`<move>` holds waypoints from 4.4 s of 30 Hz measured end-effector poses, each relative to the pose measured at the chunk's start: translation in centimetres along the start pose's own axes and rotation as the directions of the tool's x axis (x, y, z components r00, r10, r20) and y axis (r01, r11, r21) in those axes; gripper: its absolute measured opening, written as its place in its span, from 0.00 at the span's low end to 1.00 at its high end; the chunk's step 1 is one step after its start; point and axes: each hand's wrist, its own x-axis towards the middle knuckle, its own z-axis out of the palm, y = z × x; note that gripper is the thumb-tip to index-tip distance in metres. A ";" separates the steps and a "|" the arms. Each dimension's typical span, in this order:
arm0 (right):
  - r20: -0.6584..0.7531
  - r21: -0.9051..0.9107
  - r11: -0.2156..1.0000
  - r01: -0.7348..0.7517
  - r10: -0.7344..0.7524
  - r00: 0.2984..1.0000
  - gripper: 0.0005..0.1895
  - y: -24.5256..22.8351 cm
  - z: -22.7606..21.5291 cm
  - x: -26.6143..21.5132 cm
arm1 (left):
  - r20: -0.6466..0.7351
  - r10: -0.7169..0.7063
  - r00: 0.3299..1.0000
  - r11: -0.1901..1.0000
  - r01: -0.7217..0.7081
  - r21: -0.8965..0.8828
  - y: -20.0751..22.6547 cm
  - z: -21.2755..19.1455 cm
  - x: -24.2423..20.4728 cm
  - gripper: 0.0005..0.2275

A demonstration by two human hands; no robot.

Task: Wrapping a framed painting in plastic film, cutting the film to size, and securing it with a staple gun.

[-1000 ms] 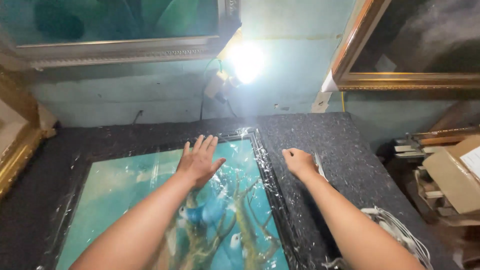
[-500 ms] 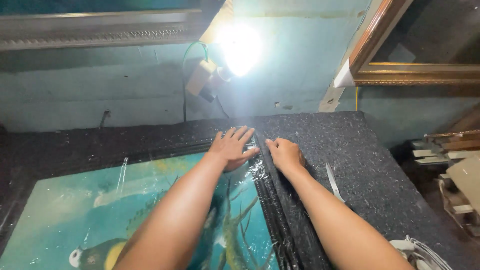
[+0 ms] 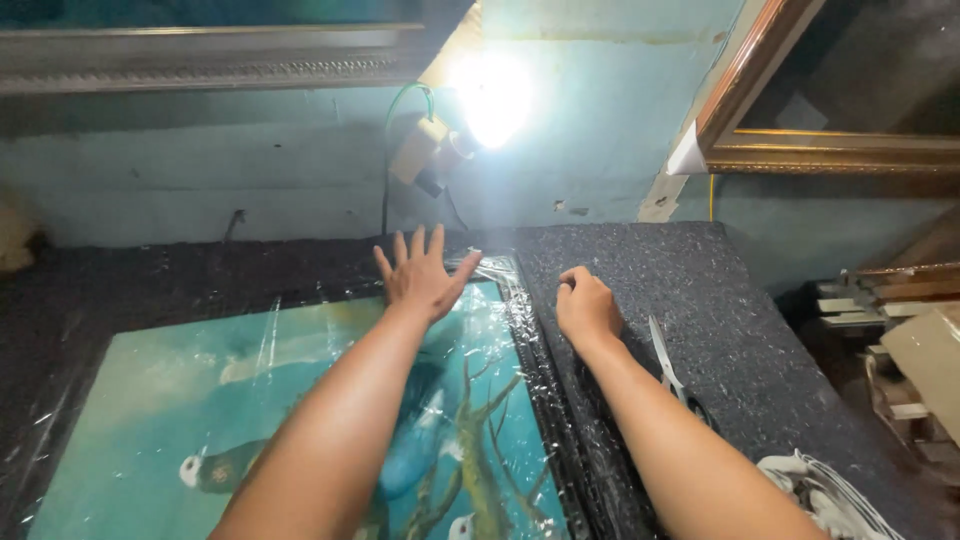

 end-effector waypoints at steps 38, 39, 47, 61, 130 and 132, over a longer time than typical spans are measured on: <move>0.381 -0.223 0.500 0.837 -0.746 0.547 0.29 4.6 -4.5 -65.3 | -0.176 0.354 0.919 0.934 -0.336 0.121 -13.1 8.7 -67.7 0.25; 0.385 -0.223 0.497 0.839 -0.745 0.544 0.29 5.0 -4.9 -65.4 | -0.176 0.350 0.920 0.936 -0.333 0.117 -13.2 8.4 -68.1 0.25; 0.163 -0.553 0.195 0.810 -0.928 0.335 0.48 8.0 -4.6 -64.1 | -0.167 0.533 0.829 0.844 -0.536 0.032 -12.8 6.8 -69.4 0.23; 0.158 -0.421 0.281 0.862 -0.913 0.375 0.31 8.8 -3.6 -63.7 | -0.307 0.560 0.770 0.770 -0.345 0.537 -14.0 10.8 -68.9 0.23; -0.451 -0.619 -0.090 0.780 -0.773 -0.447 0.04 -21.9 -47.9 -38.2 | -0.241 0.966 -0.096 0.208 -0.270 0.940 -4.5 -46.8 -50.7 0.06; -0.458 -0.615 -0.078 0.785 -0.775 -0.436 0.04 -22.2 -47.7 -37.8 | -0.248 0.962 -0.114 0.217 -0.234 0.948 -4.4 -46.6 -51.1 0.05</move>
